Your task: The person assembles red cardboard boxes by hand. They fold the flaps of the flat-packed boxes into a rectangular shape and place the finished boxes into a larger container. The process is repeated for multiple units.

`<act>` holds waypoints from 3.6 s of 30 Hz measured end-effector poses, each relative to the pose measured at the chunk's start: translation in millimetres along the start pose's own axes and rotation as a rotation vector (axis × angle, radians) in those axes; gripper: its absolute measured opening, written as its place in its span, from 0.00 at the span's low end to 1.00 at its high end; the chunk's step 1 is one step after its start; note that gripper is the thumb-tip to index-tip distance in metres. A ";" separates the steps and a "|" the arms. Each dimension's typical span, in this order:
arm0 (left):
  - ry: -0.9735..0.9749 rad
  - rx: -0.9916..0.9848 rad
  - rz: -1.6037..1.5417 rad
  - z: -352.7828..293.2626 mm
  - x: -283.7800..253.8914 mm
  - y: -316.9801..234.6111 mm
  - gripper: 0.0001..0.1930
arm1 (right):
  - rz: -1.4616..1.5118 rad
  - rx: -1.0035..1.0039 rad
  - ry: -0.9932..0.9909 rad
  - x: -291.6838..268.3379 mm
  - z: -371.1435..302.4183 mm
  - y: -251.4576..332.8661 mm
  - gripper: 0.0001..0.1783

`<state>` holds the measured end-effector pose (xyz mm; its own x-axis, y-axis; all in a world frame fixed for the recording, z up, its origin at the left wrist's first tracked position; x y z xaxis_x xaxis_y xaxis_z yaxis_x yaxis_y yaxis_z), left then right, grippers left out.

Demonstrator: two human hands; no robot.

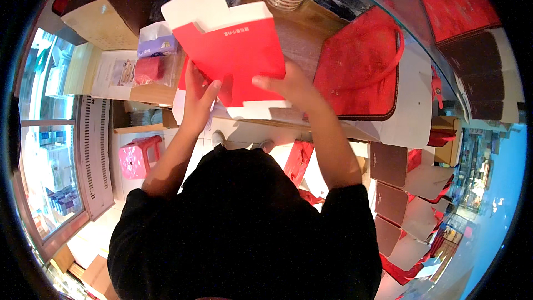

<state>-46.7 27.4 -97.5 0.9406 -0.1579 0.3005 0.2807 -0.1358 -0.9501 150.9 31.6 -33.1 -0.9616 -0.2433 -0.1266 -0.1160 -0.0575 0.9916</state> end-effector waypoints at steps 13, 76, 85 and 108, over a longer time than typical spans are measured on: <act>0.240 -0.077 0.145 5.1 47.9 -19.7 0.41 | 0.212 -0.159 -0.223 -1.5 -63.2 -8.1 0.50; 0.400 0.256 0.195 9.9 101.1 -98.7 0.38 | 0.072 -0.826 -0.410 -45.7 -74.2 59.3 0.35; 0.516 0.379 0.397 22.5 94.1 -95.9 0.29 | -0.222 -0.800 -0.216 -54.9 -80.4 62.8 0.17; 0.461 0.247 0.437 25.2 104.5 -95.4 0.33 | -0.651 -0.469 0.105 -50.3 -57.6 80.3 0.33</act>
<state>29.6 48.5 22.5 0.8157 -0.5551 -0.1628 -0.0198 0.2543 -0.9669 204.2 -16.5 51.4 -0.7059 -0.1090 -0.6999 -0.5061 -0.6137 0.6060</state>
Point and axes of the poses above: each hand's wrist, its own z-axis towards the middle knuckle, its own x-axis out of the palm, y = z × x, the point moved 3 cm from there along z, towards the middle knuckle, and after that the axes turned 15 degrees about -x, right-handed, at the moved point
